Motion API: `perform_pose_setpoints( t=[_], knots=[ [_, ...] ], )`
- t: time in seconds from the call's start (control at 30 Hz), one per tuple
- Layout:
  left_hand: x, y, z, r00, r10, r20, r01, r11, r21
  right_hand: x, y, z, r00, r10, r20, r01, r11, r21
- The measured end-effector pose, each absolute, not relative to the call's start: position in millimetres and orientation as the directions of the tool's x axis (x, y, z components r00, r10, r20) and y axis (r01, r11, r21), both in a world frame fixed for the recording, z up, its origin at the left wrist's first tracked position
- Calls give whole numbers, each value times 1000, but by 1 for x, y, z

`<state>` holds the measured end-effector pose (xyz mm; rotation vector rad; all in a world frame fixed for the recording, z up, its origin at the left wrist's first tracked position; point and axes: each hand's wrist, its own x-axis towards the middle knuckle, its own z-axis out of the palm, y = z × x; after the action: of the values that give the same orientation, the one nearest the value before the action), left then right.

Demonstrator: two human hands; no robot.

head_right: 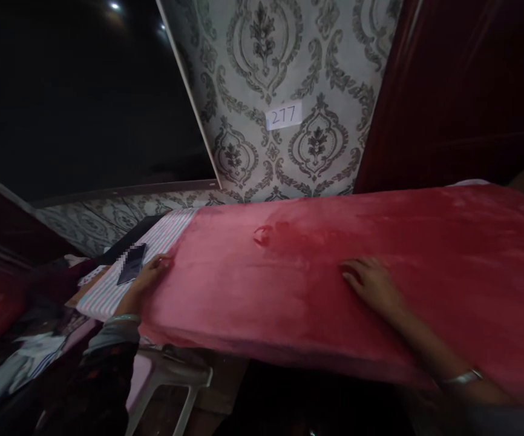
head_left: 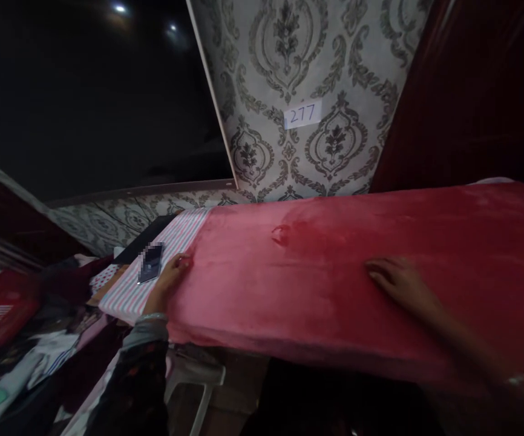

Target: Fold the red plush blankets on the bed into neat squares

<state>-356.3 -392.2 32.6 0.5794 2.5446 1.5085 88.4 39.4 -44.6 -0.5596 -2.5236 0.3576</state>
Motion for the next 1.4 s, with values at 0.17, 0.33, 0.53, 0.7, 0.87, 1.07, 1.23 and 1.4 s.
perform_pose_setpoints(
  t=[0.17, 0.33, 0.53, 0.7, 0.87, 1.07, 1.23, 1.4],
  knots=[
    [-357, -392, 43, -896, 443, 29, 252, 452, 856, 46, 18, -44, -816, 383, 433, 233, 903, -360],
    [-355, -392, 50, -902, 431, 10, 226, 452, 863, 25, 4, -48, -831, 385, 402, 261, 907, -331],
    [-348, -394, 72, -918, 390, 73, 223, 354, 908, 19, 2, -41, -835, 424, 350, 316, 891, -326],
    [-336, -396, 105, -932, 346, 112, 207, 254, 945, 18, 0, -34, -851, 398, 341, 304, 905, -297],
    [-325, -398, 133, -935, 286, 208, 259, 155, 953, 18, -4, -32, -852, 360, 381, 265, 923, -280],
    [-313, -397, 158, -920, 226, 320, 344, 73, 936, 16, -7, -28, -846, 356, 397, 252, 923, -291],
    [-300, -394, 174, -904, 211, 372, 388, 43, 920, 12, -11, -34, -830, 373, 414, 254, 915, -314],
    [-290, -390, 185, -872, 209, 443, 466, 78, 881, 6, -14, -41, -824, 390, 412, 277, 910, -307]
  ],
)
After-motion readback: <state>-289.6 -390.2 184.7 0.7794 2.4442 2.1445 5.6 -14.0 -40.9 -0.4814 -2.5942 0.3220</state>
